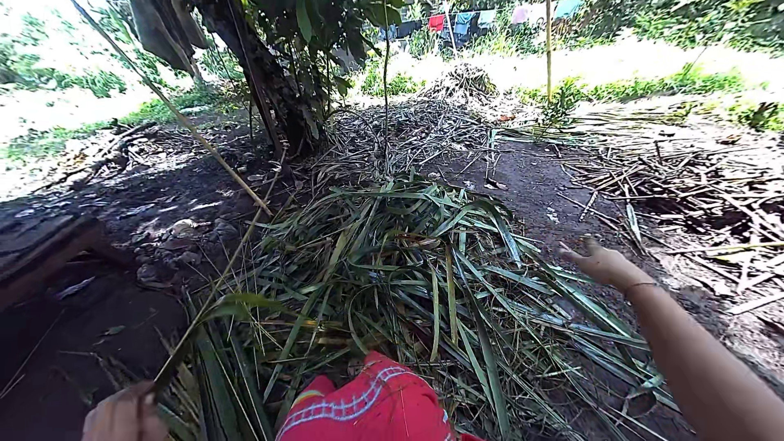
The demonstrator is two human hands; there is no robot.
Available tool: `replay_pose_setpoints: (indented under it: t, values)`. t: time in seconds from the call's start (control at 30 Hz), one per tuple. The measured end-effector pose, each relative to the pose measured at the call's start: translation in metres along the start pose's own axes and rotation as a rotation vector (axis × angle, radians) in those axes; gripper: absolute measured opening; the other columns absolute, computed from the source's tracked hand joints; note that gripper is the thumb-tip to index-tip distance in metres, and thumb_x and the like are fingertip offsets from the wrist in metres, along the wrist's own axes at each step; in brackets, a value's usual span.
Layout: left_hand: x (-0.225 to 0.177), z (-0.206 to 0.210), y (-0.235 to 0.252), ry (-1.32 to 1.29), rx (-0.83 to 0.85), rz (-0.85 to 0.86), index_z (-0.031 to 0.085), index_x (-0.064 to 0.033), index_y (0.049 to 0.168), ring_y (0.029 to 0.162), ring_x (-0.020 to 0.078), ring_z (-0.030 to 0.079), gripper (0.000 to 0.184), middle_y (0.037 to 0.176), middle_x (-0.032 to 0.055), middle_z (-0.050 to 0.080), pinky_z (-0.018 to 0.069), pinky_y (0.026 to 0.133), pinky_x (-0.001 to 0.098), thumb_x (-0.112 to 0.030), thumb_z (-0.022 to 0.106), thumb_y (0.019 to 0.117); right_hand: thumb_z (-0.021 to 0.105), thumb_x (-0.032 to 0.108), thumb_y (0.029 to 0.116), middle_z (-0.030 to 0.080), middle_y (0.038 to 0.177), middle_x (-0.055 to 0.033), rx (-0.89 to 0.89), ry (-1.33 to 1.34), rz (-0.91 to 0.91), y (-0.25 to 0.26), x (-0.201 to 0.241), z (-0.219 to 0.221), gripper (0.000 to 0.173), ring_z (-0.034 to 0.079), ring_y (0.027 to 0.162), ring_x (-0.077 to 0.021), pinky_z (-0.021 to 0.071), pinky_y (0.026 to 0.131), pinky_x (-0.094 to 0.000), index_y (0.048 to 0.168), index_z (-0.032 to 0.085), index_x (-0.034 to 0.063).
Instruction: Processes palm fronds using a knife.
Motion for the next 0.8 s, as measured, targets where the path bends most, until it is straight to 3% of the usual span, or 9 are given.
replay_pose_setpoints:
  t: [0.07, 0.1, 0.17, 0.27, 0.4, 0.5, 0.63, 0.7, 0.8]
  values:
    - [-0.079, 0.018, 0.029, -0.117, -0.088, 0.192, 0.063, 0.0161, 0.115, 0.107, 0.0572, 0.063, 0.033, 0.114, 0.0386, 0.063, 0.0516, 0.089, 0.0653, -0.008, 0.045, 0.1021, 0.058, 0.042, 0.1035, 0.065, 0.118, -0.0265, 0.099, 0.215, -0.234, -0.043, 0.075, 0.042, 0.065, 0.063, 0.096, -0.0368, 0.0499, 0.086, -0.055, 0.154, 0.042, 0.0034]
    - [-0.119, 0.026, 0.042, -0.147, -0.139, 0.277, 0.066, 0.0144, 0.112, 0.1, 0.0547, 0.066, 0.032, 0.109, 0.0361, 0.066, 0.0548, 0.081, 0.0632, -0.009, 0.046, 0.0997, 0.056, 0.036, 0.1048, 0.066, 0.103, -0.0127, 0.154, 0.343, -0.353, -0.07, 0.113, 0.061, 0.056, 0.056, 0.073, -0.0183, 0.048, 0.066, -0.0376, 0.15, 0.046, 0.005]
    - [-0.19, 0.039, 0.059, -0.189, -0.19, 0.438, 0.071, 0.0089, 0.108, 0.093, 0.045, 0.072, 0.03, 0.105, 0.0281, 0.07, 0.0594, 0.073, 0.0543, -0.01, 0.05, 0.0972, 0.051, 0.023, 0.1059, 0.064, 0.093, -0.0002, 0.315, 0.682, -0.501, -0.12, 0.175, 0.092, 0.046, 0.047, 0.056, -0.0006, 0.0419, 0.051, -0.019, 0.146, 0.047, 0.0017]
    - [-0.273, 0.049, 0.071, -0.234, -0.255, 0.679, 0.073, 0.0027, 0.105, 0.086, 0.0354, 0.074, 0.022, 0.099, 0.0199, 0.073, 0.0607, 0.066, 0.0445, -0.008, 0.057, 0.0943, 0.047, 0.016, 0.1078, 0.067, 0.091, -0.0018, 0.389, 1.073, -0.528, -0.155, 0.231, 0.115, 0.038, 0.051, 0.053, -0.0008, 0.0435, 0.049, -0.0157, 0.142, 0.048, -0.0008]
    - [-0.316, 0.048, 0.077, -0.211, -0.325, 0.878, 0.073, -0.0016, 0.107, 0.079, 0.029, 0.072, 0.019, 0.095, 0.0142, 0.073, 0.0579, 0.061, 0.0361, -0.006, 0.06, 0.0937, 0.05, 0.009, 0.1061, 0.066, 0.08, -0.004, 0.126, 1.384, -0.478, -0.151, 0.247, 0.112, 0.02, 0.056, 0.052, -0.0049, 0.0464, 0.047, -0.0171, 0.123, 0.057, 0.001]
    - [-0.322, 0.044, 0.088, -0.308, -0.24, 0.799, 0.074, -0.0054, 0.108, 0.089, 0.0314, 0.072, 0.022, 0.102, 0.0141, 0.073, 0.0583, 0.071, 0.0434, -0.016, 0.059, 0.0965, 0.047, 0.008, 0.107, 0.067, 0.077, -0.0019, 0.073, 1.423, -0.518, -0.147, 0.241, 0.103, 0.014, 0.059, 0.054, -0.0049, 0.0473, 0.047, -0.017, 0.115, 0.057, 0.0038]
    - [-0.34, 0.049, 0.117, -0.721, 0.325, 0.342, 0.061, -0.0049, 0.139, 0.134, 0.0344, 0.052, 0.053, 0.141, 0.0163, 0.059, 0.0404, 0.111, 0.0564, -0.041, 0.063, 0.0997, 0.04, 0.006, 0.1067, 0.068, 0.081, 0.0015, 0.073, 1.365, -0.633, -0.155, 0.235, 0.092, 0.017, 0.061, 0.058, -0.0021, 0.0493, 0.05, -0.015, 0.111, 0.057, 0.0058]
    - [-0.36, 0.052, 0.126, -0.869, 0.541, 0.21, 0.064, -0.0057, 0.134, 0.122, 0.025, 0.061, 0.047, 0.127, 0.0114, 0.067, 0.0441, 0.107, 0.0511, -0.037, 0.067, 0.0987, 0.043, 0.005, 0.105, 0.068, 0.082, 0.0024, 0.04, 1.351, -0.677, -0.161, 0.233, 0.091, 0.015, 0.058, 0.056, -0.0011, 0.0487, 0.051, -0.0145, 0.11, 0.057, 0.0049]
    - [-0.386, 0.055, 0.128, -1.009, 0.606, 0.226, 0.072, -0.0001, 0.102, 0.087, 0.016, 0.064, 0.026, 0.092, 0.0092, 0.069, 0.052, 0.084, 0.0378, -0.025, 0.071, 0.0974, 0.047, 0.005, 0.1034, 0.065, 0.078, 0.0057, -0.055, 1.332, -0.713, -0.166, 0.227, 0.089, 0.012, 0.055, 0.055, 0.0008, 0.0474, 0.051, -0.0141, 0.109, 0.058, 0.0054]
Point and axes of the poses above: each hand's wrist, its own y-axis towards the middle knuckle, its own z-axis out of the palm, x = y × z, the point moved 6 cm from there along y, towards the middle knuckle
